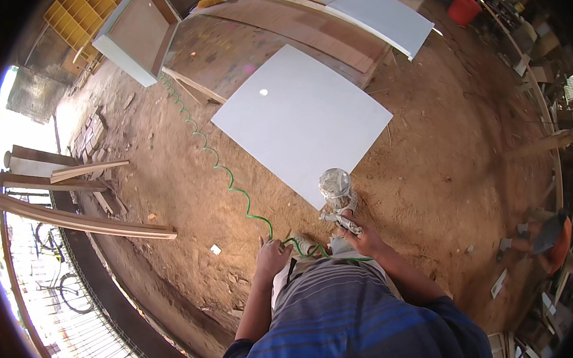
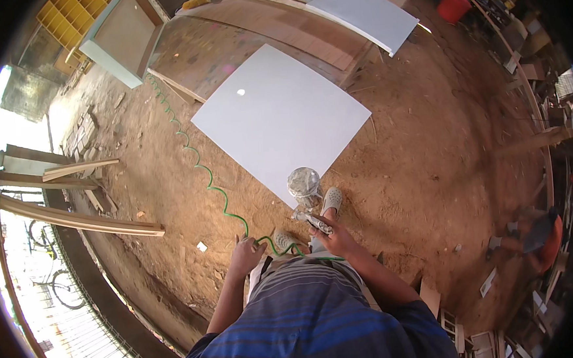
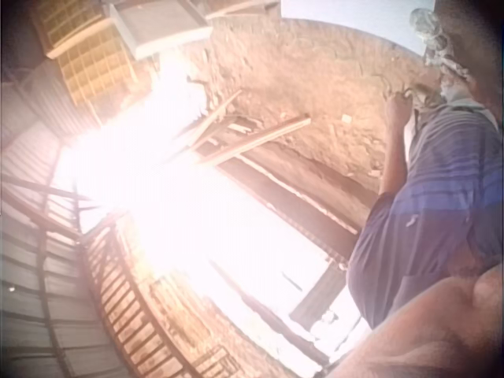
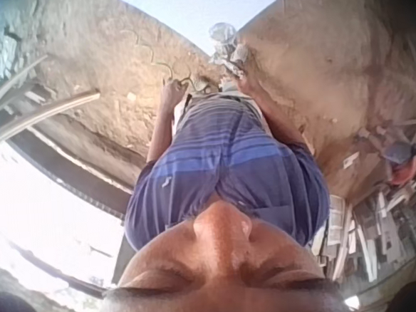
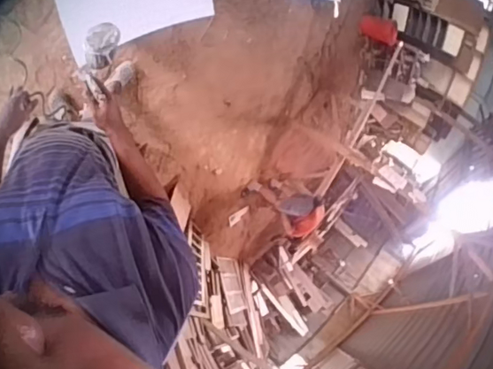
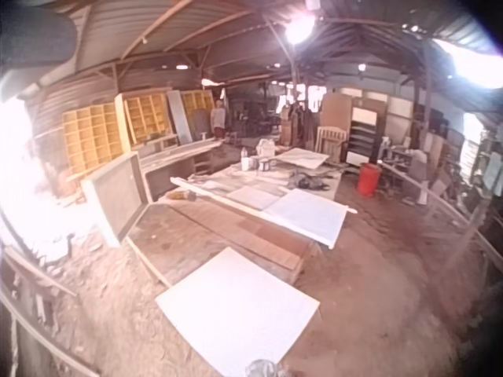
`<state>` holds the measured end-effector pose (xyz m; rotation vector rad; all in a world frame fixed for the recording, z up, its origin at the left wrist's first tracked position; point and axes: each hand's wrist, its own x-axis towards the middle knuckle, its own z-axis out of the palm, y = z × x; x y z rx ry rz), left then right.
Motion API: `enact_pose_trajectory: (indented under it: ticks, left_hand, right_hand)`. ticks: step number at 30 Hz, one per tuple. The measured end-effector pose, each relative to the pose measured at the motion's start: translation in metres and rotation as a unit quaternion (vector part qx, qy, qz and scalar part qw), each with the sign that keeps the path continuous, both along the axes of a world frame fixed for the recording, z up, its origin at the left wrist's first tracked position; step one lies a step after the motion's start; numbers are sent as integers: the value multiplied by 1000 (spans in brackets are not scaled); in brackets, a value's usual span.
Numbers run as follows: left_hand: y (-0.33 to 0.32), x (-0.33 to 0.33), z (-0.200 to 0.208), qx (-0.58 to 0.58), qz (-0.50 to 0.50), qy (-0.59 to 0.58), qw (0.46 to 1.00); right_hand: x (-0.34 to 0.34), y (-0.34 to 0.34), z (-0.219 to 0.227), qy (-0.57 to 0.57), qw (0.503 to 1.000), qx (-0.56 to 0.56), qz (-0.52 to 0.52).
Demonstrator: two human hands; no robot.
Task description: The person uses a spray gun to apply a white finish to a rectangular panel on a workbench. The person moves the spray gun in overlapping strokes while holding the trigger by hand.
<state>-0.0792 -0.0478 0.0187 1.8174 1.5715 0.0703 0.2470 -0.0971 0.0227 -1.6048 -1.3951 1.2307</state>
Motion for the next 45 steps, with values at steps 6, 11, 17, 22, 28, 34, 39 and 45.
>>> enact_pose_trajectory:
  ticks: [6,11,17,22,28,34,39,45]
  left_hand:
    - [3,18,5,5,5,6,1000]
    - [5,38,8,-2,9,9,1000]
    - [20,71,15,3,29,-18,999]
    - [30,99,25,28,41,-30,998]
    - [30,102,23,14,47,-40,998]
    - [21,88,20,32,20,-45,998]
    - [4,55,10,41,-2,-34,999]
    - [-12,20,0,27,-19,-13,999]
  right_hand:
    - [32,24,-1,-55,994,45,-77]
    - [73,67,14,-63,980,79,-171]
    - [139,117,4,-93,959,80,-256]
    - [182,153,0,-139,930,130,-314]
    - [199,166,1,-105,919,129,-358]
    - [167,117,-14,-126,936,89,-316]
    - [103,64,-1,-69,966,58,-244]
    - [37,8,-6,-137,973,77,-168]
